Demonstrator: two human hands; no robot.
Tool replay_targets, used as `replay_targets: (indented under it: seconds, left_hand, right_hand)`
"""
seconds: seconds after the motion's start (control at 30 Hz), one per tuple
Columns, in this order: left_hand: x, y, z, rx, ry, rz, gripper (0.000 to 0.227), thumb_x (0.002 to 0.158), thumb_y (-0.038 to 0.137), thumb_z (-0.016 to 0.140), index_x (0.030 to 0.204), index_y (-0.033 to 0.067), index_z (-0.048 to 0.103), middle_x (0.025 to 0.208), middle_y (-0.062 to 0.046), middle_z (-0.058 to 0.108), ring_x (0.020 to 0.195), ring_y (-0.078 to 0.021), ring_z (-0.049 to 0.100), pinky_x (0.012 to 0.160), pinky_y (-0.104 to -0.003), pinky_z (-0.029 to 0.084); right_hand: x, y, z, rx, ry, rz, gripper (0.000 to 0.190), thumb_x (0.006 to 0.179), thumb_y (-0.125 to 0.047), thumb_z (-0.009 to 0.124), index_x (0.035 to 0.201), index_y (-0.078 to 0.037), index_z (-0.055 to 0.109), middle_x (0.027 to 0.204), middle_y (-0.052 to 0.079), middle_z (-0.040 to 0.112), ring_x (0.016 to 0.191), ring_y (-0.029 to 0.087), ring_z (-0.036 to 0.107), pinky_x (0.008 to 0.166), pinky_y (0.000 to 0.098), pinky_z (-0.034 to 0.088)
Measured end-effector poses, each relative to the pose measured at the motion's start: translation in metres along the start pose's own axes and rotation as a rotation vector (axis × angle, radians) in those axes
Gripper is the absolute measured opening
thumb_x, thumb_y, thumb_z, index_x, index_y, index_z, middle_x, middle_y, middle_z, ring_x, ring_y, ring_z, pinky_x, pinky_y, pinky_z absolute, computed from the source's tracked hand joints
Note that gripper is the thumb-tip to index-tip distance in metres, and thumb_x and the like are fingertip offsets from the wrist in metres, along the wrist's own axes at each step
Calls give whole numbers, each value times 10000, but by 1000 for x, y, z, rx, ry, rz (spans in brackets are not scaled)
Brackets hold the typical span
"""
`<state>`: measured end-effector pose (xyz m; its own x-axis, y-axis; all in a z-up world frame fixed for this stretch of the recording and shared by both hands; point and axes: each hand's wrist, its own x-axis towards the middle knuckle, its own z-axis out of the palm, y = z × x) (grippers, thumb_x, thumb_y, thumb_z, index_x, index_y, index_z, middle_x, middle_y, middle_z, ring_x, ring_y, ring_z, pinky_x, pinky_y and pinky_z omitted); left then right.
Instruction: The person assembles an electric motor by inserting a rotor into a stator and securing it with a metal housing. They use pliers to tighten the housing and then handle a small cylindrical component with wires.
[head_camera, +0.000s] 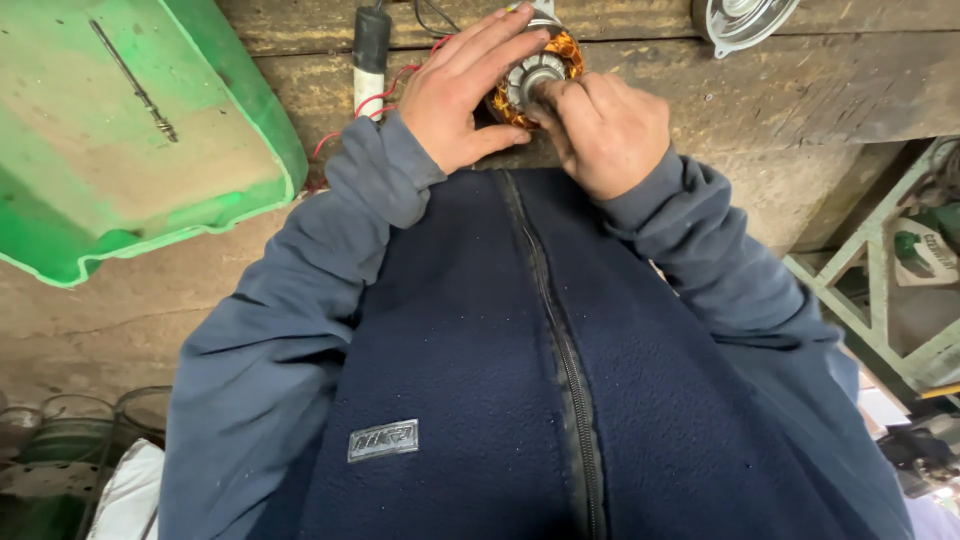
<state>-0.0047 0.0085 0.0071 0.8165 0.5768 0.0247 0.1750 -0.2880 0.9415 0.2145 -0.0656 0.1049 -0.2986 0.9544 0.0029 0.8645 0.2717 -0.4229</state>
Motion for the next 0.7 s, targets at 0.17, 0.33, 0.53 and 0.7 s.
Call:
replay_targets:
  seconds: [0.17, 0.33, 0.53, 0.7]
  left_hand:
    - [2, 6, -5, -37, -3, -5, 872, 886, 258, 904, 1604, 124, 426, 1672, -161, 398, 1567, -373, 374, 1299, -472, 326]
    - [2, -3, -2, -349, 51, -163, 735, 968, 192, 791, 1585, 63, 413, 1588, -166, 518, 1511, -348, 497, 1278, -444, 388]
    - [16, 4, -6, -272, 38, -194, 610, 963, 99, 705, 1529, 44, 486, 1485, -158, 628, 1431, -292, 607, 1224, -377, 474]
    - [14, -2, -2, -546, 28, -173, 578, 1039, 105, 654, 1569, 13, 440, 1535, -192, 592, 1474, -322, 576, 1268, -393, 450]
  right_hand:
    - [0, 5, -3, -50, -69, -46, 226, 1028, -167, 800, 1209, -77, 701, 916, 73, 607, 812, 263, 646, 699, 381, 517]
    - [6, 41, -20, 345, -40, 100, 474, 1019, -295, 817, 1348, -13, 625, 1162, 163, 655, 1036, 339, 664, 844, 413, 541]
    - [-2, 65, 0, 491, -107, 122, 466, 1079, -209, 731, 1438, 21, 542, 1351, 219, 636, 1260, 374, 639, 1112, 442, 526]
    - [2, 63, 7, 528, -159, 183, 499, 1067, -235, 751, 1462, 0, 557, 1370, 222, 649, 1286, 388, 652, 1092, 442, 521]
